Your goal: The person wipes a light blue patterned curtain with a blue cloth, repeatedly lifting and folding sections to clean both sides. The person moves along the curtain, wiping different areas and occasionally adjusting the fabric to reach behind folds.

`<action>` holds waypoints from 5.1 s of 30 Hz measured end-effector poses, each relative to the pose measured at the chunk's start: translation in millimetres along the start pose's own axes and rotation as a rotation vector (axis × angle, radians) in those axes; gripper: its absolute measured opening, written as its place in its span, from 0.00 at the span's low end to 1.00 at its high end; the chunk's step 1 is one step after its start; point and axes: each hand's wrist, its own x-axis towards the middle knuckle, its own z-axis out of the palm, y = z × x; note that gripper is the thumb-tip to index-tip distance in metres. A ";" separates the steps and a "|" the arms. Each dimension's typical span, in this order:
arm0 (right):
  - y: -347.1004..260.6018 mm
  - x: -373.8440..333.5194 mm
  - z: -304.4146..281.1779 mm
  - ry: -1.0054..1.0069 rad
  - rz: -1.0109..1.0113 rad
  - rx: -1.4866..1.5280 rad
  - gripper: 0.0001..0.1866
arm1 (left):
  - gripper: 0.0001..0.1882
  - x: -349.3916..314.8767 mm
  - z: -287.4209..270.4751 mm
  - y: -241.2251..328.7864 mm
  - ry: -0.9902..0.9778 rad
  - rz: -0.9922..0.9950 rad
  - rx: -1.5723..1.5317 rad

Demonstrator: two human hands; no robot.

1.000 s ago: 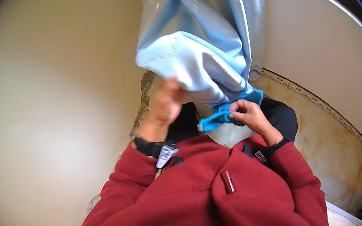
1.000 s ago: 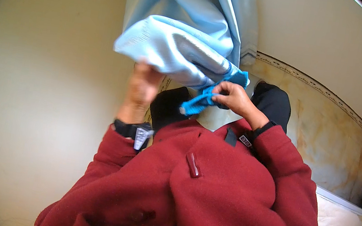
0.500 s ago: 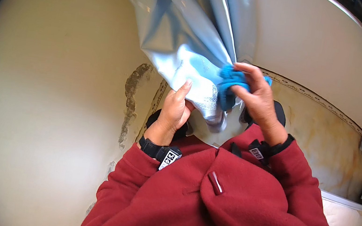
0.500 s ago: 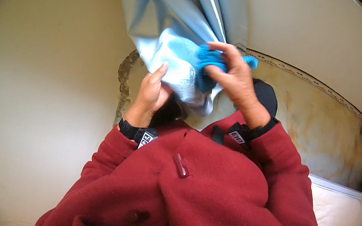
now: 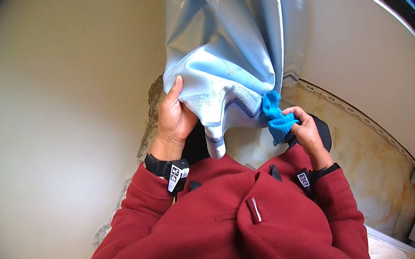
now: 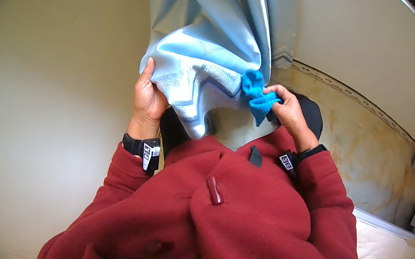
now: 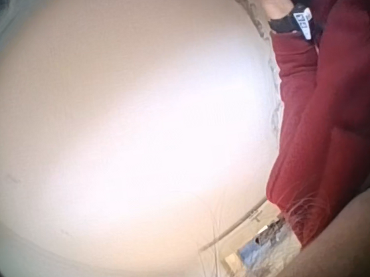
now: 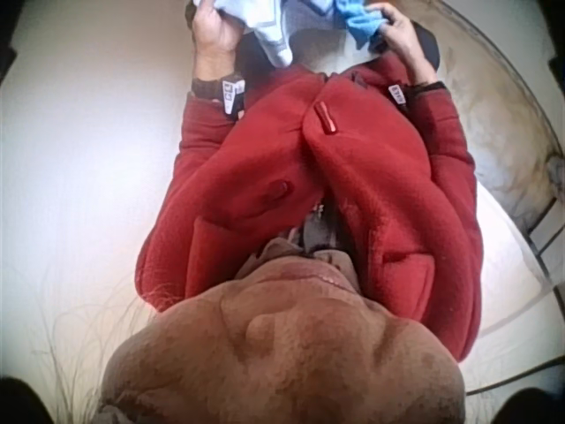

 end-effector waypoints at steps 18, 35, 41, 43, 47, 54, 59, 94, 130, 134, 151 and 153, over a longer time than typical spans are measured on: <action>-37.4 24.5 91.8 0.053 0.082 0.427 0.13 | 0.68 -32.0 -8.6 -41.2 -0.364 0.202 1.381; -47.7 5.1 13.7 0.323 -0.070 0.359 0.17 | 0.28 -7.2 -5.1 -55.9 -0.159 -0.287 0.200; -123.7 -0.4 77.1 0.000 -0.939 -0.292 0.25 | 0.28 6.2 8.5 -67.7 -0.354 -0.276 0.131; -120.2 6.8 92.2 -0.135 -1.194 -0.927 0.22 | 0.29 3.2 9.6 -66.0 -0.491 0.116 0.760; -69.3 40.3 47.4 0.013 -0.626 -0.445 0.13 | 0.29 -3.2 2.5 -38.9 -0.339 -0.268 0.051; -55.7 27.9 27.2 0.220 -0.367 0.047 0.14 | 0.29 14.0 -2.0 -28.2 -0.190 -0.147 0.021; -109.9 26.4 99.4 -0.139 -1.098 -0.683 0.24 | 0.29 21.8 12.0 -49.6 -0.127 -0.234 0.008; -52.9 16.3 80.8 -0.627 -0.107 -0.606 0.23 | 0.14 -17.4 -26.3 -48.4 -0.822 -0.544 1.099; -13.0 37.7 34.6 0.144 0.173 -0.213 0.11 | 0.23 72.8 14.9 26.7 -0.289 -0.107 0.014; -5.6 31.4 43.1 -0.195 -0.052 0.007 0.16 | 0.24 75.1 57.3 -3.2 -0.308 -0.016 0.105; 15.7 -81.4 -125.1 0.642 0.110 -0.599 0.21 | 0.25 36.3 34.6 -58.1 -0.441 -0.321 0.633; 4.2 -101.2 -94.2 0.676 0.162 -0.472 0.21 | 0.24 34.6 7.8 -51.8 -0.431 -0.444 0.670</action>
